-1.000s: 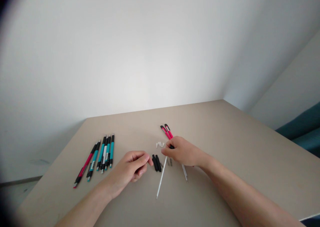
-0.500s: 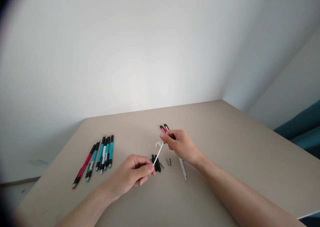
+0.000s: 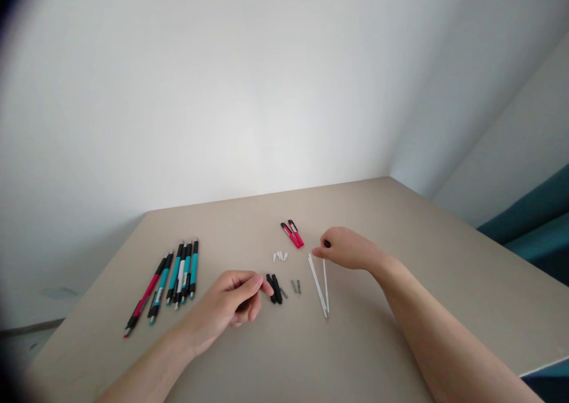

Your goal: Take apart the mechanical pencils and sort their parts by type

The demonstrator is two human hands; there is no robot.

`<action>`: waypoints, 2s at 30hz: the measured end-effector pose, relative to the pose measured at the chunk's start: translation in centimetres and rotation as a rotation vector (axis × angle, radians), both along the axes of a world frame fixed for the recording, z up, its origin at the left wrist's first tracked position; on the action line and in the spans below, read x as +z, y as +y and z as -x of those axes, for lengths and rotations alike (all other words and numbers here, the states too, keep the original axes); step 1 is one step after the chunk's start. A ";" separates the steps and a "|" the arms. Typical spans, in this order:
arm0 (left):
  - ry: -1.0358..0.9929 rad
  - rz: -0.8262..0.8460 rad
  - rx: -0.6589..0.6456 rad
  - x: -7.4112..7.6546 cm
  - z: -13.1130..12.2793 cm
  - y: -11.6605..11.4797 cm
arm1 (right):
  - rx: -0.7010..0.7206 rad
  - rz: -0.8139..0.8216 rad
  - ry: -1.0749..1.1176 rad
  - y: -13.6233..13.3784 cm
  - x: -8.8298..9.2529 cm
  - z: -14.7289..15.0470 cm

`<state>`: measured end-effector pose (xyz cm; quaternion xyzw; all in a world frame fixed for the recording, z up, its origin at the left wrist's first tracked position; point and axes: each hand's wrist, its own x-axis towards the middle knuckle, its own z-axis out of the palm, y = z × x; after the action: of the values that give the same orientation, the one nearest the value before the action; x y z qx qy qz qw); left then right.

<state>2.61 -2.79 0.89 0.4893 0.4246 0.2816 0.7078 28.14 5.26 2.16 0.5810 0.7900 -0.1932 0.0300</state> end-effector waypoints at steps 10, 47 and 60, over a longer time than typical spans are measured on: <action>-0.026 0.011 0.019 -0.3 0.2 0.0 | -0.197 -0.157 0.173 -0.2 -1.3 1.1; -0.131 -0.061 0.569 -1.3 0.3 1.2 | -0.137 -0.429 0.199 1.2 -3.1 5.0; -0.210 -0.006 0.557 -1.2 0.1 1.1 | -0.249 -0.443 0.121 1.0 -3.4 5.7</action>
<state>2.49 -1.70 -0.33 0.3241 0.4661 0.5153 0.6420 22.48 6.29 -1.22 0.6536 0.7359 -0.0522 -0.1691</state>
